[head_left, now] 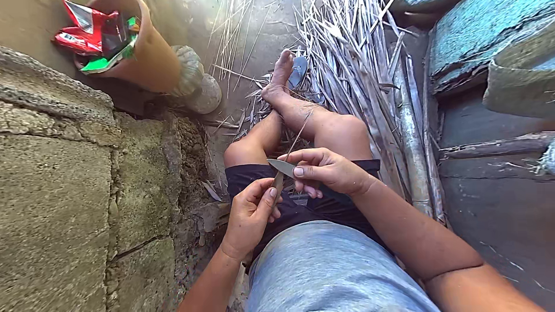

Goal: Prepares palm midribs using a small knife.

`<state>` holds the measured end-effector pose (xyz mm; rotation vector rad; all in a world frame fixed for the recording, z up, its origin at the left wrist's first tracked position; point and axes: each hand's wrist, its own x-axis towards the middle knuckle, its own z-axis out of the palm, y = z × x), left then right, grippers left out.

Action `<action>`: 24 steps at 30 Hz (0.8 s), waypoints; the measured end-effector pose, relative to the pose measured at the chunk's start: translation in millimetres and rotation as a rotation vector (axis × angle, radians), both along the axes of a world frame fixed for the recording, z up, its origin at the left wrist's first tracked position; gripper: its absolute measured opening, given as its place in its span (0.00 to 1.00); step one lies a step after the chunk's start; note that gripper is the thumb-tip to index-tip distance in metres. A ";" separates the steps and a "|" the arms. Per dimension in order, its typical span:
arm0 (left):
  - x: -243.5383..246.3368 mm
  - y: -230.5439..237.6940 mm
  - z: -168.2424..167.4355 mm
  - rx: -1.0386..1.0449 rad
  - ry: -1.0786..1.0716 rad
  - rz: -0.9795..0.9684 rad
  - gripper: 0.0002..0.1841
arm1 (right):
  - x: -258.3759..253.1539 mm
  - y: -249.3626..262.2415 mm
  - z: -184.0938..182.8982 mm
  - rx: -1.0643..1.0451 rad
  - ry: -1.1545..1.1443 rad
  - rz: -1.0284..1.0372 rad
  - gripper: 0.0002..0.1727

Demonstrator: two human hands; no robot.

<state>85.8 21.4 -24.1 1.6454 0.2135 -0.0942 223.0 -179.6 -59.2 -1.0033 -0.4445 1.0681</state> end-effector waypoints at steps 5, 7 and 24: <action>0.1 0.7 5.3 -0.020 0.026 -0.010 0.11 | 2.6 -1.7 3.1 0.000 -0.080 -0.049 0.19; -0.5 0.8 5.0 -0.040 0.026 -0.009 0.11 | 5.7 -3.3 3.8 0.006 -0.086 -0.074 0.18; 0.5 1.9 -16.7 0.068 -0.171 0.011 0.20 | 45.0 -22.2 27.7 -0.125 -0.020 -0.661 0.21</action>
